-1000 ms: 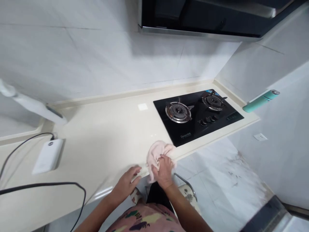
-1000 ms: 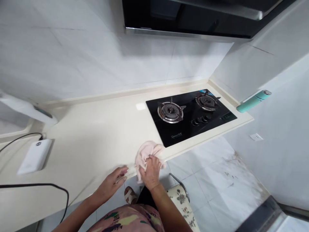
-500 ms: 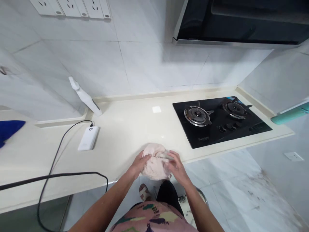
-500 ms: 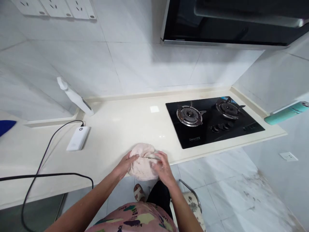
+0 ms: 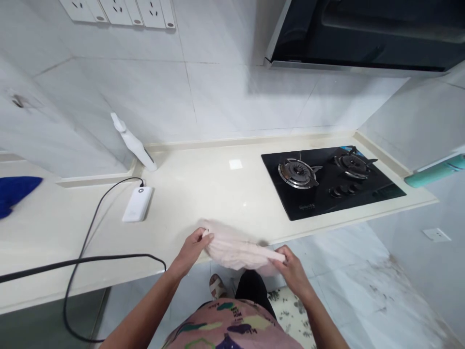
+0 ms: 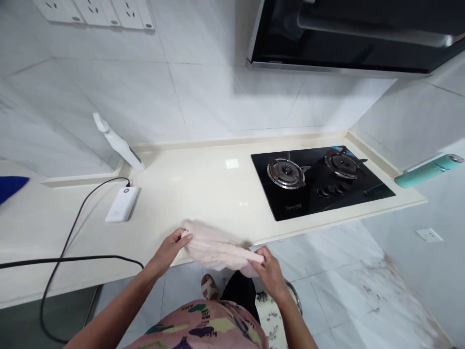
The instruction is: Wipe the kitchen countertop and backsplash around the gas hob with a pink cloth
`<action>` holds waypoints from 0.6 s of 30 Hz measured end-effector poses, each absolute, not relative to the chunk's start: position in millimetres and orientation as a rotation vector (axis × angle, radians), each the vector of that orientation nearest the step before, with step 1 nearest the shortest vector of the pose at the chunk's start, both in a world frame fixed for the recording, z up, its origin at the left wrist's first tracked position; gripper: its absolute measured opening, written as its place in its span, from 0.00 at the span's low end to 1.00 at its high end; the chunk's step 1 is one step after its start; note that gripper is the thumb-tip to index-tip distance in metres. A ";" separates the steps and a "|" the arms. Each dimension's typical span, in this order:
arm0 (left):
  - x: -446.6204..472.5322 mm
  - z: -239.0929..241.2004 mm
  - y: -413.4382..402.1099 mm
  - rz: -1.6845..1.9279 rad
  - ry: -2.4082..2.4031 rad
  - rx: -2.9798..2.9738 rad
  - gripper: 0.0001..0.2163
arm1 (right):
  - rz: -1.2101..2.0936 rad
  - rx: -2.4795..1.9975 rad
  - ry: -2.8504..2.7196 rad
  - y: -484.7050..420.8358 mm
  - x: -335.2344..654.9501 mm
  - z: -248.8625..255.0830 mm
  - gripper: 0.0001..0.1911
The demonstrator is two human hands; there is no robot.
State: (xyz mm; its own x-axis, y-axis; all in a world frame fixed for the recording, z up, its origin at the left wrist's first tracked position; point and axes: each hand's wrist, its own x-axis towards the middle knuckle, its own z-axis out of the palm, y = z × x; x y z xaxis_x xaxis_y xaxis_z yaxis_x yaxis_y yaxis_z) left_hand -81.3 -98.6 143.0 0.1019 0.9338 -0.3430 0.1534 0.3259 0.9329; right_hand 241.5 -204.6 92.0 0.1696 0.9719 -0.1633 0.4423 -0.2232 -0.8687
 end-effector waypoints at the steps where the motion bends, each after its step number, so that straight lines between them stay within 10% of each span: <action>1: -83.4 147.6 -101.1 0.821 1.341 1.112 0.24 | 0.973 -1.769 -1.320 -201.7 250.5 106.3 0.16; 18: -112.1 215.4 -128.3 0.954 1.269 1.479 0.19 | 0.929 -1.603 -1.652 -194.5 289.7 223.8 0.12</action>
